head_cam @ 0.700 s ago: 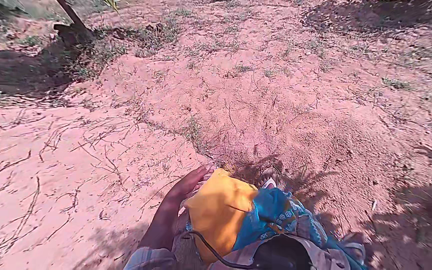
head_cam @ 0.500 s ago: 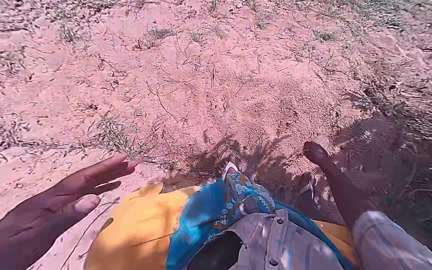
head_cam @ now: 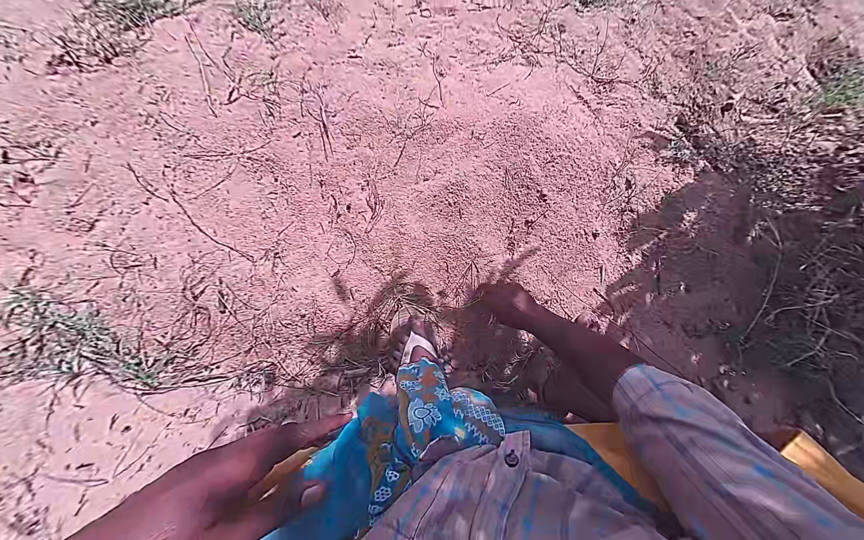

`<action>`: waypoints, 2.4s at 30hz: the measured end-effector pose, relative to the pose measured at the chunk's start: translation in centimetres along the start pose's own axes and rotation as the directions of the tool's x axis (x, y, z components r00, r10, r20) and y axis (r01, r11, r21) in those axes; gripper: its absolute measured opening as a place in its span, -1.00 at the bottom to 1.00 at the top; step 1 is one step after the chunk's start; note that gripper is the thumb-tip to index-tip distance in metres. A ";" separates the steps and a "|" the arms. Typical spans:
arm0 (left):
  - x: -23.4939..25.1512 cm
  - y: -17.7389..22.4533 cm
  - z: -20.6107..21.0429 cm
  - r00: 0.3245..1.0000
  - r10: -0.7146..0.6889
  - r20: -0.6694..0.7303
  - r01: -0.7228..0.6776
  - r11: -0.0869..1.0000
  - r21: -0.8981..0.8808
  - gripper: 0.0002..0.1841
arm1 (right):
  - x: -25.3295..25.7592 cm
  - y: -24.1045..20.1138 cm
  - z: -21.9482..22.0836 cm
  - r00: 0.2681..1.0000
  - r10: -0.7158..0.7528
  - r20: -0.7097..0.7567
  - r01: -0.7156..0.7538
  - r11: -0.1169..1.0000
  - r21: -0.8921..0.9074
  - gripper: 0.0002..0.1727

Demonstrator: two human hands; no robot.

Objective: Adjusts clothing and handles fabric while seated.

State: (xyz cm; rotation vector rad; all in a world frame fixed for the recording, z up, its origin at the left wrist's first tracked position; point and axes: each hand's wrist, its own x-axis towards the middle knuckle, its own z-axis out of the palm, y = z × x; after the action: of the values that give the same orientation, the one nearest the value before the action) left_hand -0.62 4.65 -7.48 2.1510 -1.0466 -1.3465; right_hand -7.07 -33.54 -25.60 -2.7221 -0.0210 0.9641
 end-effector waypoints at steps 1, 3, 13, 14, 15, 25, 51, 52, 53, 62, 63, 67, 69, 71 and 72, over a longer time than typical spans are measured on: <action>-0.1 0.3 -0.2 1.000 -0.004 0.005 0.004 1.000 -0.014 -0.37 | 1.0 -0.5 -0.9 1.000 -0.008 0.002 0.008 1.000 -0.013 -0.57; -0.1 0.8 -0.7 0.998 -0.048 0.027 0.049 0.999 -0.011 -0.40 | 2.9 -1.3 -2.0 0.998 0.003 -0.056 0.001 0.998 0.063 -0.58; -0.1 -0.9 -0.6 0.988 -0.143 0.055 0.148 0.985 -0.090 -0.42 | 8.3 -2.6 -1.3 0.928 0.293 -0.228 -0.240 0.942 0.236 -0.40; -0.2 -1.2 -0.6 0.990 -0.131 0.056 0.136 0.987 -0.085 -0.41 | 8.3 -2.7 -1.8 0.925 0.325 -0.195 -0.270 0.926 0.264 -0.42; -0.2 -1.5 -0.6 0.990 -0.124 0.061 0.128 0.989 -0.075 -0.41 | 7.9 -2.9 -2.4 0.922 0.357 -0.148 -0.302 0.904 0.301 -0.42; -0.5 -2.1 -0.2 0.987 -0.161 -0.022 0.160 0.986 -0.035 -0.33 | 5.7 -3.1 -3.7 0.891 0.453 0.009 -0.422 0.823 0.380 -0.70; -0.5 -2.3 -0.4 0.996 -0.076 0.043 0.078 0.996 -0.041 -0.31 | 2.9 -5.3 2.6 0.993 -0.114 -0.026 0.117 0.951 0.287 -0.53; -0.5 -2.1 -0.5 0.995 -0.086 0.052 0.089 0.995 -0.048 -0.33 | 3.9 -5.5 2.5 0.996 -0.085 -0.034 0.091 0.958 0.271 -0.57; -0.5 -1.9 -0.5 0.993 -0.097 0.061 0.100 0.993 -0.056 -0.33 | 4.8 -5.5 2.6 0.997 -0.065 -0.051 0.075 0.964 0.255 -0.60; -0.5 -1.7 -0.7 0.986 -0.152 0.075 0.158 0.984 -0.083 -0.34 | 7.5 -6.8 1.8 0.980 0.176 -0.098 -0.153 0.966 0.209 -0.53; -0.5 -1.8 -0.7 0.986 -0.150 0.069 0.155 0.985 -0.076 -0.34 | 7.3 -7.0 1.7 0.973 0.197 -0.118 -0.171 0.964 0.204 -0.54; -0.7 -2.0 -0.7 0.985 -0.160 0.064 0.163 0.986 -0.045 -0.31 | 6.9 -6.4 0.8 0.964 0.251 -0.090 -0.223 0.944 0.244 -0.51; -0.6 -1.7 -0.7 0.984 -0.167 0.066 0.170 0.984 -0.043 -0.33 | 6.7 -5.6 1.2 0.952 0.283 -0.116 -0.236 0.921 0.309 -0.55; -0.5 -1.6 -0.7 0.986 -0.154 0.063 0.157 0.987 -0.043 -0.35 | 6.1 -5.2 1.0 0.949 0.313 -0.038 -0.276 0.884 0.379 -0.58; -0.4 -1.5 -0.8 0.986 -0.152 0.062 0.155 0.987 -0.046 -0.35 | 5.8 -5.1 0.8 0.952 0.306 0.003 -0.281 0.868 0.410 -0.60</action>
State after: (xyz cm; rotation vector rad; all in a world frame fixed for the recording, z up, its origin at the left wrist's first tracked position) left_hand 0.54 5.90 -7.88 2.2049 -0.8728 -1.4966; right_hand -2.71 -27.85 -28.59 -2.3990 0.5609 0.8413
